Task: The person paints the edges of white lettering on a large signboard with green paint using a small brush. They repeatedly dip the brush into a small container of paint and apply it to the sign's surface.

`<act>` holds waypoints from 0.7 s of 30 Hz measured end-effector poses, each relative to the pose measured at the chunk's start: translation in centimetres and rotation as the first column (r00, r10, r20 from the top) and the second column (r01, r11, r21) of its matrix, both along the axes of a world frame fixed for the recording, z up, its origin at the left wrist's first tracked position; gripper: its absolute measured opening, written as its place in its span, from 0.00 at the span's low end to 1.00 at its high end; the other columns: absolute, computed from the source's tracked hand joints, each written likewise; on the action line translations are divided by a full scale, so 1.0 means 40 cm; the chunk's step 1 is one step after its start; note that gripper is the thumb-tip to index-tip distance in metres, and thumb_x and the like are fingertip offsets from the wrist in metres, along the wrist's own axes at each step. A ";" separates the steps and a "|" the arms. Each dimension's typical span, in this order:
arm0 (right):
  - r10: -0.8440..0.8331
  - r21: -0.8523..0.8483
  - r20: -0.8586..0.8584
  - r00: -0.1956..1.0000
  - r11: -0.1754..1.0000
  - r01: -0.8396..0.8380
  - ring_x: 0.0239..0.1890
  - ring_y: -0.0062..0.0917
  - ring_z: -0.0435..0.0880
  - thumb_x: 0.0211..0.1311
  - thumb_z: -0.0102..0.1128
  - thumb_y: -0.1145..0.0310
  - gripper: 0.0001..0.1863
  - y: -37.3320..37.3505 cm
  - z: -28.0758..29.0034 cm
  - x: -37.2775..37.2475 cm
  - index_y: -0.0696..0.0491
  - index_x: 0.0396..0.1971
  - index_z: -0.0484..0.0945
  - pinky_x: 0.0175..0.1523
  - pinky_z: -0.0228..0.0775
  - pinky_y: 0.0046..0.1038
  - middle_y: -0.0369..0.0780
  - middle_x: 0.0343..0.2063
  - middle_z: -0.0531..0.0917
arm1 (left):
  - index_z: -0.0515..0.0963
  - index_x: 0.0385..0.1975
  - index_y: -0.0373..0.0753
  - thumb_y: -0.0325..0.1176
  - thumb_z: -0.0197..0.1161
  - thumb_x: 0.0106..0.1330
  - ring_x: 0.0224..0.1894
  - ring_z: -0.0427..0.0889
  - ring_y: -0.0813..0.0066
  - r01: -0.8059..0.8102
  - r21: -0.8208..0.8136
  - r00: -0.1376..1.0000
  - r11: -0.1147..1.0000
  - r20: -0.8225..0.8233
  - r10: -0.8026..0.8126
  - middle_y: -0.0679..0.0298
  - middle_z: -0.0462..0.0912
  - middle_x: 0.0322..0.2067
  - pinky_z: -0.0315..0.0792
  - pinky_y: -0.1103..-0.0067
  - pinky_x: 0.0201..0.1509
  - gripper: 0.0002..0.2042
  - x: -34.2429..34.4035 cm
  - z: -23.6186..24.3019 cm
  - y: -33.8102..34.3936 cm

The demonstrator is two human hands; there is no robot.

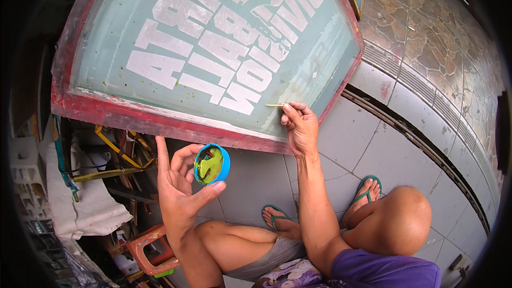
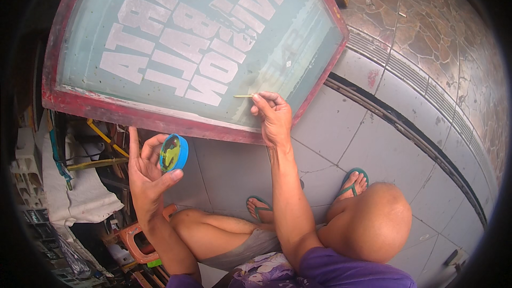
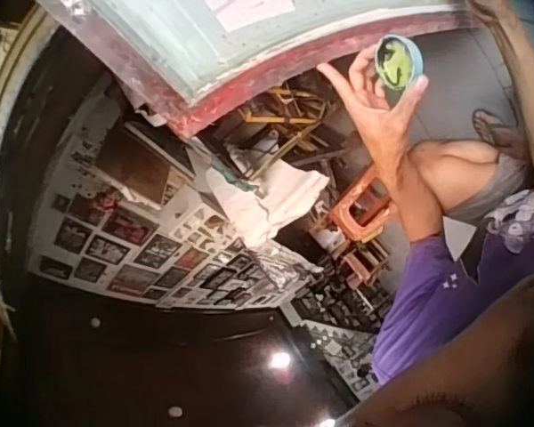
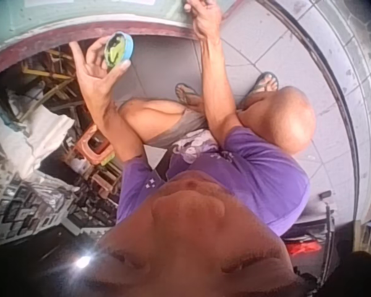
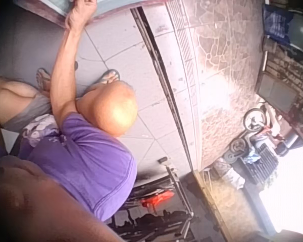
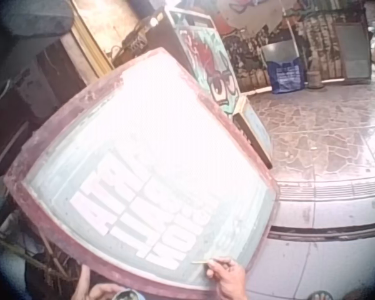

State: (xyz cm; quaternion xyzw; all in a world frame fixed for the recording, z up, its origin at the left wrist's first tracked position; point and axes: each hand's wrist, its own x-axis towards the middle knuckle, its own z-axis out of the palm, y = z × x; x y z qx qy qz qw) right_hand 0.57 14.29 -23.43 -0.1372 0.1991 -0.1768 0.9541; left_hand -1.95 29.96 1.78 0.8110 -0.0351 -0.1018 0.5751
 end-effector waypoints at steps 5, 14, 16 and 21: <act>-0.031 0.172 0.089 0.996 0.985 0.016 0.29 0.17 0.81 0.64 0.69 0.77 0.09 0.000 -0.023 -0.004 0.55 0.42 0.80 0.35 0.72 0.19 0.37 0.35 0.86 | 0.29 0.75 0.26 0.20 0.79 0.43 0.56 0.78 0.64 0.008 -0.003 1.000 1.000 0.001 -0.008 0.51 0.77 0.52 0.72 0.70 0.63 0.66 0.001 0.001 0.000; -0.242 0.396 0.348 0.906 0.914 0.092 0.30 0.14 0.74 0.69 0.64 0.74 0.04 -0.112 0.005 -0.028 0.49 0.40 0.82 0.35 0.69 0.17 0.33 0.36 0.83 | 0.25 0.76 0.32 0.22 0.80 0.45 0.52 0.80 0.66 0.113 0.099 0.993 0.989 0.006 -0.114 0.52 0.78 0.51 0.73 0.71 0.59 0.69 -0.027 -0.006 -0.009; -0.302 0.453 0.386 0.872 0.885 0.106 0.29 0.14 0.73 0.72 0.60 0.74 0.04 -0.134 0.027 -0.034 0.51 0.41 0.83 0.36 0.69 0.17 0.33 0.36 0.82 | 0.23 0.76 0.33 0.23 0.81 0.45 0.51 0.80 0.66 0.163 0.143 0.986 0.976 0.012 -0.166 0.53 0.79 0.51 0.73 0.71 0.59 0.69 -0.037 -0.015 -0.015; -0.296 0.426 0.399 0.868 0.898 0.110 0.29 0.14 0.74 0.67 0.65 0.73 0.04 -0.145 0.057 -0.045 0.46 0.39 0.83 0.35 0.68 0.19 0.32 0.36 0.84 | 0.23 0.76 0.33 0.25 0.81 0.46 0.51 0.81 0.68 0.224 0.135 0.974 0.965 -0.010 -0.225 0.54 0.80 0.49 0.72 0.71 0.60 0.69 -0.056 -0.028 -0.049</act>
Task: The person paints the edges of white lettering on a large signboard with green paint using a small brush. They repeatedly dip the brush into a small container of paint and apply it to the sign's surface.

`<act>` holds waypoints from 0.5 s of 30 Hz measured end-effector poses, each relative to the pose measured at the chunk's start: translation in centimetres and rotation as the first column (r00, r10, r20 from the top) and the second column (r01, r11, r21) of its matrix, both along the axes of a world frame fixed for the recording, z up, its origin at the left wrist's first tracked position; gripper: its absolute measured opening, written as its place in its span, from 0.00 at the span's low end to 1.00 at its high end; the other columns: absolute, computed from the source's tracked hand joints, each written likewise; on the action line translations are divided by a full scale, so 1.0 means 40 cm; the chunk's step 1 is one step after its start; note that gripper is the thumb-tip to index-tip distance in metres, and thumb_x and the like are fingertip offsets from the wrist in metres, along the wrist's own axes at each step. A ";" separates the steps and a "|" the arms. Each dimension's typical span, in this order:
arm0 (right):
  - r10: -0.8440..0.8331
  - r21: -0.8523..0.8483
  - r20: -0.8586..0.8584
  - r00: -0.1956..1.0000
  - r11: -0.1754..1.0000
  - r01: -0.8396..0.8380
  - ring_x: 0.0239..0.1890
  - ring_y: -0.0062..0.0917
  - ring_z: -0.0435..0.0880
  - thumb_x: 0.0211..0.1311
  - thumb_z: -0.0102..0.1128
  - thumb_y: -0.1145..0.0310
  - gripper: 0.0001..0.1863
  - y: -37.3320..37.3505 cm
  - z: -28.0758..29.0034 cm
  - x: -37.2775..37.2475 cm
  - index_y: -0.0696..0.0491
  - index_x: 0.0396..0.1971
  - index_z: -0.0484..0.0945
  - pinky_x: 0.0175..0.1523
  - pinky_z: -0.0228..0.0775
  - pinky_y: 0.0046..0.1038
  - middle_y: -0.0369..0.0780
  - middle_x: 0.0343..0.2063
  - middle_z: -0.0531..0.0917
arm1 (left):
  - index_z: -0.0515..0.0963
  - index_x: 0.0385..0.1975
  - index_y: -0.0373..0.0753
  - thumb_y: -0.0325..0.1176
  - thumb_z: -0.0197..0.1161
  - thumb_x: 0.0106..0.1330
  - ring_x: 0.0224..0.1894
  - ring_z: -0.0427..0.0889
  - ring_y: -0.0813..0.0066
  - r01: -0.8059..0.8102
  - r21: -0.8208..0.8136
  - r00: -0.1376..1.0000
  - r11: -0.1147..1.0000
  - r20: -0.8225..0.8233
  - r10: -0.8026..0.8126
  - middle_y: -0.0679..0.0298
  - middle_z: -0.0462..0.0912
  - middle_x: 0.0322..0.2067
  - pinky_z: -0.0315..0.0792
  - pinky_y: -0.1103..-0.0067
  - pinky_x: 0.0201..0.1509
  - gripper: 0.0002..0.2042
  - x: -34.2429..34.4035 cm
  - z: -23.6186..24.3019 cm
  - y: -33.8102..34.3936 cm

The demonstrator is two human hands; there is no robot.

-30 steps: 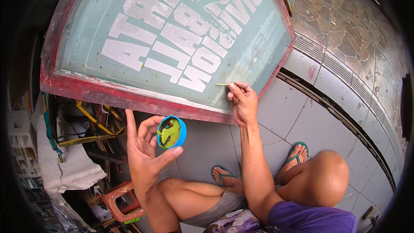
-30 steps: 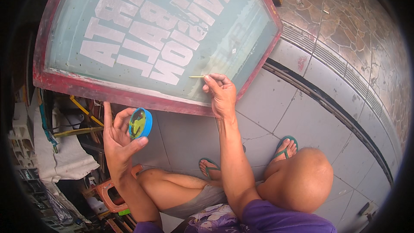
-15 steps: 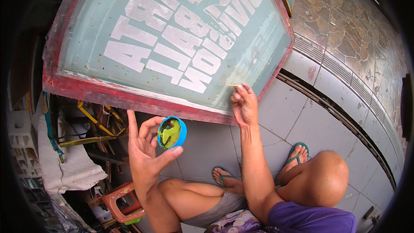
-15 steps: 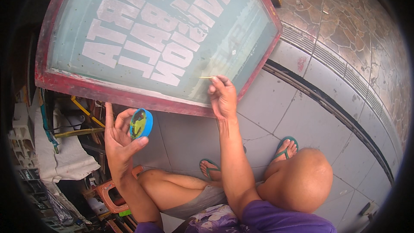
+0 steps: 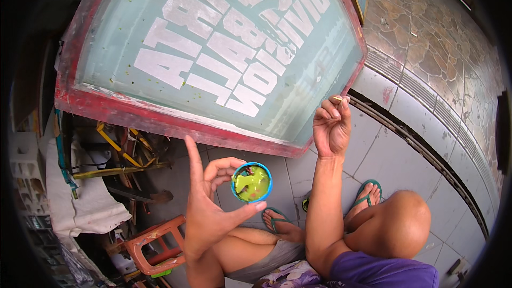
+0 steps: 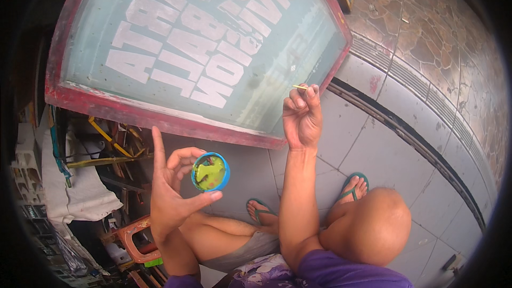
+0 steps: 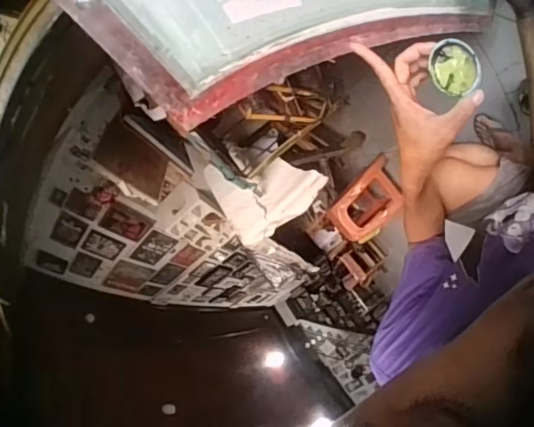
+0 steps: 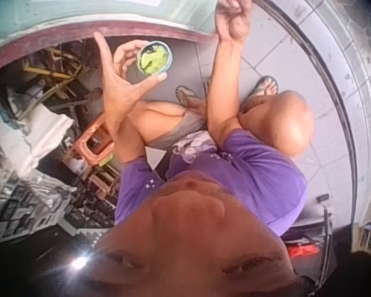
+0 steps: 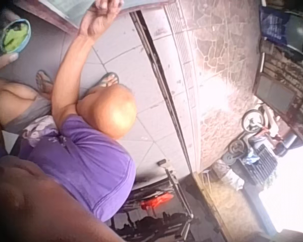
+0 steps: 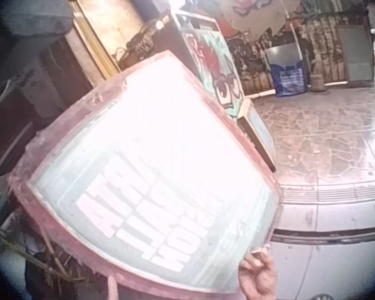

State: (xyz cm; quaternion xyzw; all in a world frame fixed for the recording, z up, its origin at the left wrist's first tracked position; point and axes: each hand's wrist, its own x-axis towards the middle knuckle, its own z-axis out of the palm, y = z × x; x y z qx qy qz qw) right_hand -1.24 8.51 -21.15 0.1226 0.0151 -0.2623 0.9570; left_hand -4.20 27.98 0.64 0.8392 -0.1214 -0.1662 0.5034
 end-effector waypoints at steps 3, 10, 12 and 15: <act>0.005 -0.109 0.027 1.000 0.994 -0.002 0.29 0.16 0.74 0.65 0.66 0.74 0.06 -0.003 0.023 -0.005 0.47 0.39 0.83 0.34 0.67 0.20 0.34 0.35 0.83 | 0.25 0.76 0.32 0.25 0.81 0.46 0.51 0.81 0.68 0.028 0.024 0.999 0.999 0.021 -0.028 0.55 0.80 0.48 0.72 0.72 0.61 0.69 -0.007 -0.004 -0.009; -0.079 -0.466 -0.096 0.992 0.884 0.025 0.28 0.21 0.77 0.57 0.69 0.77 0.17 -0.034 0.156 -0.033 0.51 0.46 0.78 0.29 0.67 0.23 0.41 0.30 0.83 | 0.29 0.76 0.30 0.28 0.82 0.46 0.50 0.81 0.68 0.034 0.054 0.998 0.998 0.047 -0.036 0.55 0.80 0.48 0.72 0.72 0.61 0.67 -0.008 -0.001 -0.002; -0.084 -0.501 -0.071 0.994 0.865 0.037 0.28 0.21 0.78 0.55 0.71 0.78 0.16 -0.040 0.170 -0.042 0.51 0.42 0.77 0.28 0.67 0.23 0.41 0.30 0.84 | 0.29 0.76 0.30 0.28 0.82 0.46 0.51 0.81 0.68 0.041 0.039 0.998 0.998 0.045 -0.043 0.55 0.81 0.48 0.72 0.72 0.61 0.67 -0.009 -0.002 -0.008; -0.055 -0.527 -0.062 0.997 0.849 0.014 0.29 0.21 0.81 0.53 0.72 0.81 0.16 -0.045 0.173 -0.044 0.50 0.36 0.74 0.28 0.70 0.22 0.43 0.29 0.84 | 0.30 0.76 0.30 0.29 0.82 0.47 0.51 0.81 0.69 0.057 0.052 0.997 0.997 0.053 -0.059 0.55 0.81 0.48 0.72 0.72 0.61 0.67 -0.006 -0.007 -0.010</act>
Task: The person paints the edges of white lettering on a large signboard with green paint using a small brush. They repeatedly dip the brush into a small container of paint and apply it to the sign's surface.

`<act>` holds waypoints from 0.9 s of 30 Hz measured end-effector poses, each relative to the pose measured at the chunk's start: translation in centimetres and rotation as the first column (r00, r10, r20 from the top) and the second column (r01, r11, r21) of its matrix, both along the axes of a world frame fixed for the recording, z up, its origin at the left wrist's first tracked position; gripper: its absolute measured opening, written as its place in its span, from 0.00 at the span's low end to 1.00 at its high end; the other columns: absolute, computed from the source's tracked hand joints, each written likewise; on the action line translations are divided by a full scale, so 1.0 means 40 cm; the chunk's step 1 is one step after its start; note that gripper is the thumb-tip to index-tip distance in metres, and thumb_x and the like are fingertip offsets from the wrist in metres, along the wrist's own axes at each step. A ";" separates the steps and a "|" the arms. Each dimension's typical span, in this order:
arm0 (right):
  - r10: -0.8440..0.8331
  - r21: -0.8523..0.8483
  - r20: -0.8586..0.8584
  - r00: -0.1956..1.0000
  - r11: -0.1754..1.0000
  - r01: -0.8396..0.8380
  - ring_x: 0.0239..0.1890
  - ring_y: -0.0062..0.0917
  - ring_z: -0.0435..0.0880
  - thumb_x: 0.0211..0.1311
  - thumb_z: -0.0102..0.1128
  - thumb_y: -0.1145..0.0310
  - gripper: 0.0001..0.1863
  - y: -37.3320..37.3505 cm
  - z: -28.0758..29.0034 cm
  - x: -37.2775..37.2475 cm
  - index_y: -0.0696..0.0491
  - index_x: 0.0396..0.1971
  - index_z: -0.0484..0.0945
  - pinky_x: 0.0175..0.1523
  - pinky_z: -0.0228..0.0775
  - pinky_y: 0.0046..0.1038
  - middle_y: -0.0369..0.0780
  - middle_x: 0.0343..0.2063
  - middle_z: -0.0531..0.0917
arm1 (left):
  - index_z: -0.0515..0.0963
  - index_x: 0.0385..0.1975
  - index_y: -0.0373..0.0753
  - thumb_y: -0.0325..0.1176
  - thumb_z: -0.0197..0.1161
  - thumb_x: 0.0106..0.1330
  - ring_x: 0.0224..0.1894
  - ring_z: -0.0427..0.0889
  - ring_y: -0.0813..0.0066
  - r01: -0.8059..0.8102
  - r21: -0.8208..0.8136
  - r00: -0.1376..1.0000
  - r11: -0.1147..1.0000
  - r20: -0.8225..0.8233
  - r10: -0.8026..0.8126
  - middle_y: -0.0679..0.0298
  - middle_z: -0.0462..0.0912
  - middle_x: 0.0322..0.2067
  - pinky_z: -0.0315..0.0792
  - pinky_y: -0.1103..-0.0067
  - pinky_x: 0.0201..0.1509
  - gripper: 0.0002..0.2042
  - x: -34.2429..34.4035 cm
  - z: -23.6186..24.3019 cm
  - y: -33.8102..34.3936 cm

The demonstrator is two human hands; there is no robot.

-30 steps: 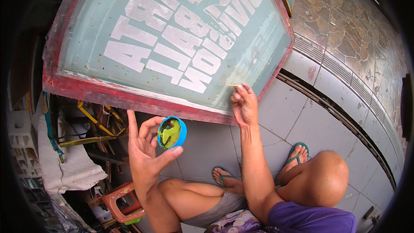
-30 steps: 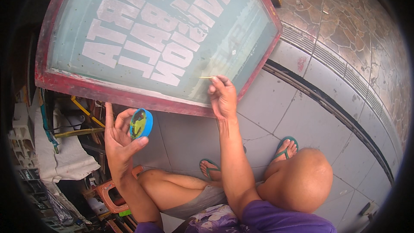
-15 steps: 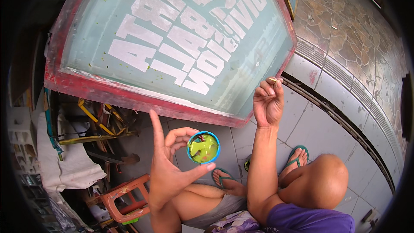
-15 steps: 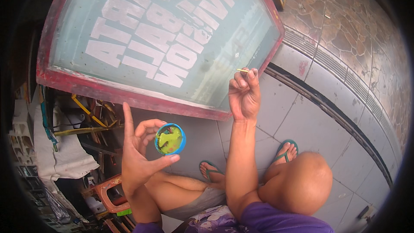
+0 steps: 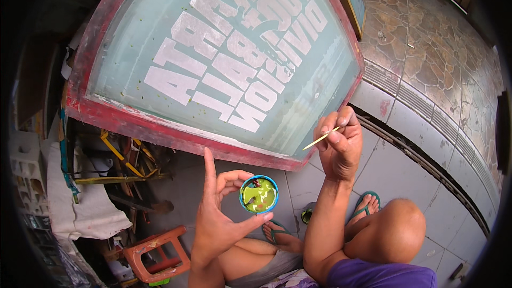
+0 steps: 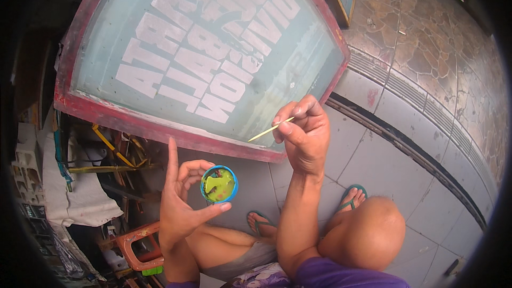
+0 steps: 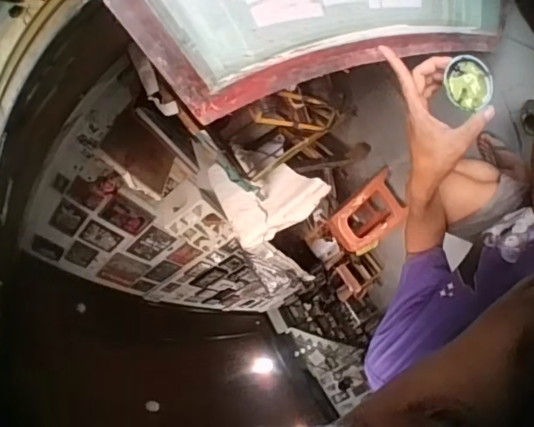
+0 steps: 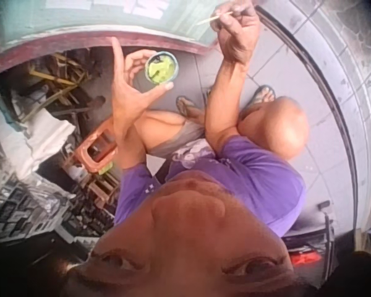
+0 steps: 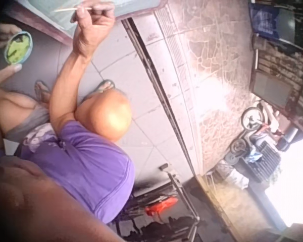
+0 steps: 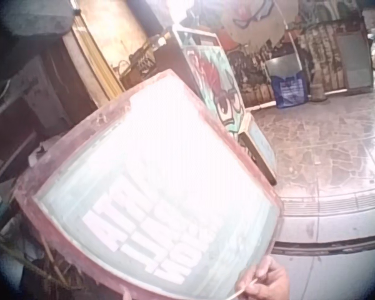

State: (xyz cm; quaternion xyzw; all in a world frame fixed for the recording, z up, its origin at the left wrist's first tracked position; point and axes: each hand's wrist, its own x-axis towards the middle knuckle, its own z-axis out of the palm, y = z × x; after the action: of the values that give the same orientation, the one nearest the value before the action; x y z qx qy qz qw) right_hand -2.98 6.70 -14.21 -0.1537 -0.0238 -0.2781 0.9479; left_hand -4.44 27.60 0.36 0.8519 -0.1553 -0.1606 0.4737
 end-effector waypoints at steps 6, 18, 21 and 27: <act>0.038 -0.090 0.002 0.999 0.995 -0.038 0.32 0.22 0.84 0.54 0.70 0.84 0.16 -0.008 0.007 -0.007 0.50 0.35 0.74 0.31 0.74 0.21 0.44 0.31 0.86 | 0.30 0.76 0.29 0.29 0.82 0.47 0.51 0.80 0.69 0.010 -0.007 1.000 1.000 0.012 -0.010 0.55 0.80 0.48 0.72 0.71 0.61 0.66 -0.003 0.000 -0.009; -0.077 -0.795 -0.215 0.973 0.592 -0.129 0.23 0.11 0.77 0.53 0.73 0.79 0.13 0.048 0.157 -0.028 0.57 0.40 0.85 0.28 0.67 0.17 0.34 0.25 0.86 | 0.34 0.77 0.30 0.25 0.78 0.48 0.49 0.82 0.66 -0.062 0.077 0.960 0.995 0.276 0.038 0.54 0.81 0.47 0.72 0.70 0.61 0.62 0.011 -0.004 -0.011; -0.038 -0.795 -0.279 0.959 0.570 -0.209 0.23 0.11 0.76 0.53 0.73 0.78 0.13 0.062 0.170 -0.028 0.56 0.40 0.85 0.27 0.65 0.18 0.34 0.25 0.85 | 0.34 0.77 0.30 0.25 0.78 0.47 0.49 0.82 0.65 -0.069 0.086 0.957 0.994 0.286 0.042 0.54 0.81 0.47 0.73 0.69 0.61 0.62 0.013 -0.008 -0.004; 0.004 -0.816 -0.297 0.955 0.518 -0.256 0.24 0.10 0.76 0.53 0.72 0.78 0.12 0.076 0.183 -0.028 0.55 0.39 0.85 0.28 0.64 0.18 0.31 0.25 0.85 | 0.35 0.77 0.30 0.26 0.79 0.47 0.49 0.81 0.64 -0.071 0.085 0.954 0.994 0.297 0.043 0.53 0.81 0.47 0.73 0.69 0.60 0.62 0.010 -0.013 -0.006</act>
State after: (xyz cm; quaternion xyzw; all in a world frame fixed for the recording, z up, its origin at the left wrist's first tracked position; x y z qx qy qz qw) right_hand -4.11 9.73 -6.88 -0.6265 -0.0439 -0.1365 0.7661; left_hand -4.05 27.34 -0.18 0.8918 -0.1918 -0.0254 0.4090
